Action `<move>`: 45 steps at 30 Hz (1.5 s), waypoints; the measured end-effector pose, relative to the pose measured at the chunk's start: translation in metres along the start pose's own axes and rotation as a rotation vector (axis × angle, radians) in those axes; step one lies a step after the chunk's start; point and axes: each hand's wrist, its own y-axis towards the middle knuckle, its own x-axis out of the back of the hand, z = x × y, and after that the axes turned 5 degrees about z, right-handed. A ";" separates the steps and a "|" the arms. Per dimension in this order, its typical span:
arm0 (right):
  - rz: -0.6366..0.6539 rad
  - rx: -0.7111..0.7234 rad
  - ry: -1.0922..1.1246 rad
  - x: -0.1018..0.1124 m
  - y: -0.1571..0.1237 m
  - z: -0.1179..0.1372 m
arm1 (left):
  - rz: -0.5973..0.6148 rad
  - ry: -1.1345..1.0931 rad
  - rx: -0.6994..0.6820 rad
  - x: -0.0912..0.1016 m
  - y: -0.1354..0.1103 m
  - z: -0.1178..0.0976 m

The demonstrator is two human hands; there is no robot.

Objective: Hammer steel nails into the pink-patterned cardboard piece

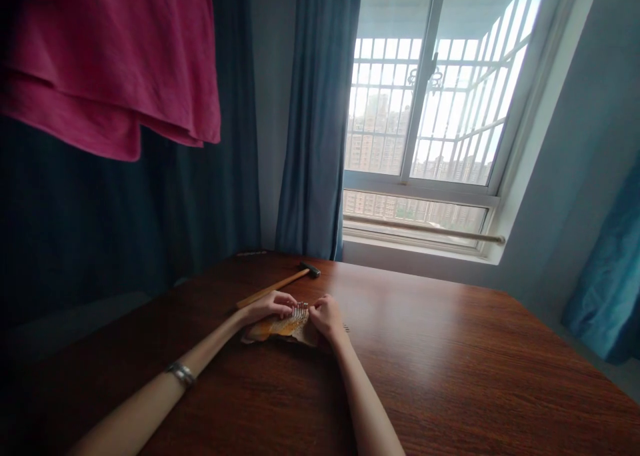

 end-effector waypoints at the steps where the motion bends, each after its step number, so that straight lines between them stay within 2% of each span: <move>1: -0.005 -0.004 -0.005 -0.003 -0.001 0.002 | 0.027 -0.014 0.003 0.002 -0.003 -0.002; 5: 0.019 0.027 -0.012 -0.007 -0.012 0.007 | 0.069 -0.015 0.033 0.006 -0.009 -0.003; 10: 0.038 0.120 -0.074 -0.001 -0.021 0.006 | 0.003 -0.029 0.056 0.007 -0.007 0.004; 15: 0.054 0.120 -0.071 0.000 -0.021 0.007 | -0.043 0.010 0.012 0.010 -0.004 0.010; 21: 0.027 0.049 -0.005 -0.010 -0.019 0.009 | -0.069 -0.008 0.009 0.008 -0.004 0.010; 27: 0.018 -0.043 0.032 -0.014 -0.015 0.010 | -0.130 -0.057 0.101 0.006 -0.008 0.003; 30: 0.010 -0.098 0.041 -0.014 -0.011 0.008 | -0.155 -0.106 0.101 0.005 -0.008 0.003; 39: -0.003 -0.300 -0.030 -0.020 0.011 0.002 | -0.388 -0.040 0.171 -0.004 0.017 0.031; 45: -0.010 -0.335 -0.069 -0.021 0.009 0.005 | -0.437 0.021 0.204 -0.006 0.018 0.031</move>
